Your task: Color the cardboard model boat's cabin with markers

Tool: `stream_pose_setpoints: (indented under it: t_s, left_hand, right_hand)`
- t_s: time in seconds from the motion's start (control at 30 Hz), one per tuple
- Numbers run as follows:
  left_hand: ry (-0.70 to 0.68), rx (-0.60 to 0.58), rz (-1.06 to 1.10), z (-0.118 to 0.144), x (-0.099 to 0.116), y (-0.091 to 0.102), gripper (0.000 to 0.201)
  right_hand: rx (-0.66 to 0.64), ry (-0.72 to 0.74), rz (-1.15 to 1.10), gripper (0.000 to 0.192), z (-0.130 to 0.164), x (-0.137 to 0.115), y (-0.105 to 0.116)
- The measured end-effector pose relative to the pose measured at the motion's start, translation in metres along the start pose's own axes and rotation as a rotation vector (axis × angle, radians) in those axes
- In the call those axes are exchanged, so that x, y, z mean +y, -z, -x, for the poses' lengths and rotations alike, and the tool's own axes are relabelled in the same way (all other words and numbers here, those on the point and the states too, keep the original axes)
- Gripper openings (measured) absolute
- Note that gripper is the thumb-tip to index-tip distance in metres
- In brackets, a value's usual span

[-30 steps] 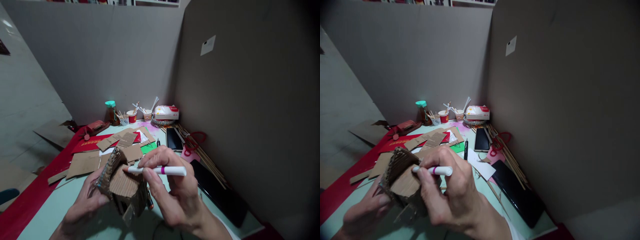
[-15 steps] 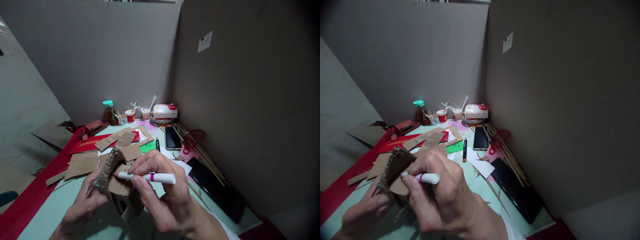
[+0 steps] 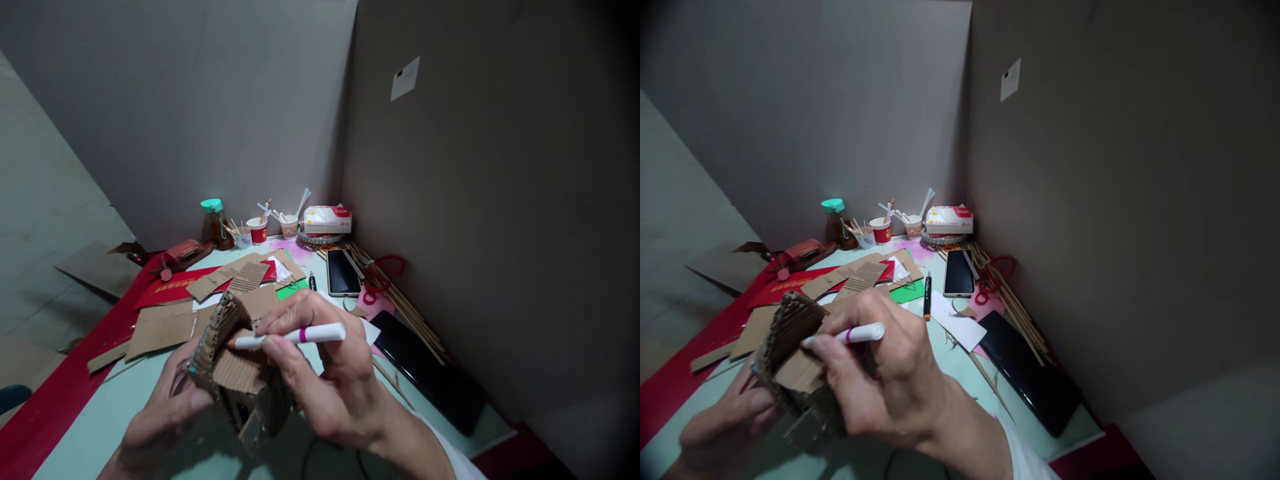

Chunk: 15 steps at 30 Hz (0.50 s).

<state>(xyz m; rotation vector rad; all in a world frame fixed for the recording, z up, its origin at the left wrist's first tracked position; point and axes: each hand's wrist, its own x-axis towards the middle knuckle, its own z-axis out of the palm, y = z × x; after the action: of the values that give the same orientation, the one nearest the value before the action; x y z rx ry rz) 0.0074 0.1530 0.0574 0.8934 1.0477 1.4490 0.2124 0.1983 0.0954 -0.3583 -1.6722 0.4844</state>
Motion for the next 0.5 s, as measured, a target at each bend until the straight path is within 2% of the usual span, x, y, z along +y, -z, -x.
stream_pose_setpoints:
  t_s: [0.13,0.5]
  left_hand:
    - [-0.018,0.026,-0.035,0.001,0.002,-0.001,0.071]
    - [0.048,0.066,-0.051,0.005,0.008,-0.011,0.089]
  right_hand:
    - [0.022,0.004,0.043,0.012,-0.001,-0.001,-0.002]
    - [0.010,0.042,0.017,0.014,-0.001,0.000,-0.001]
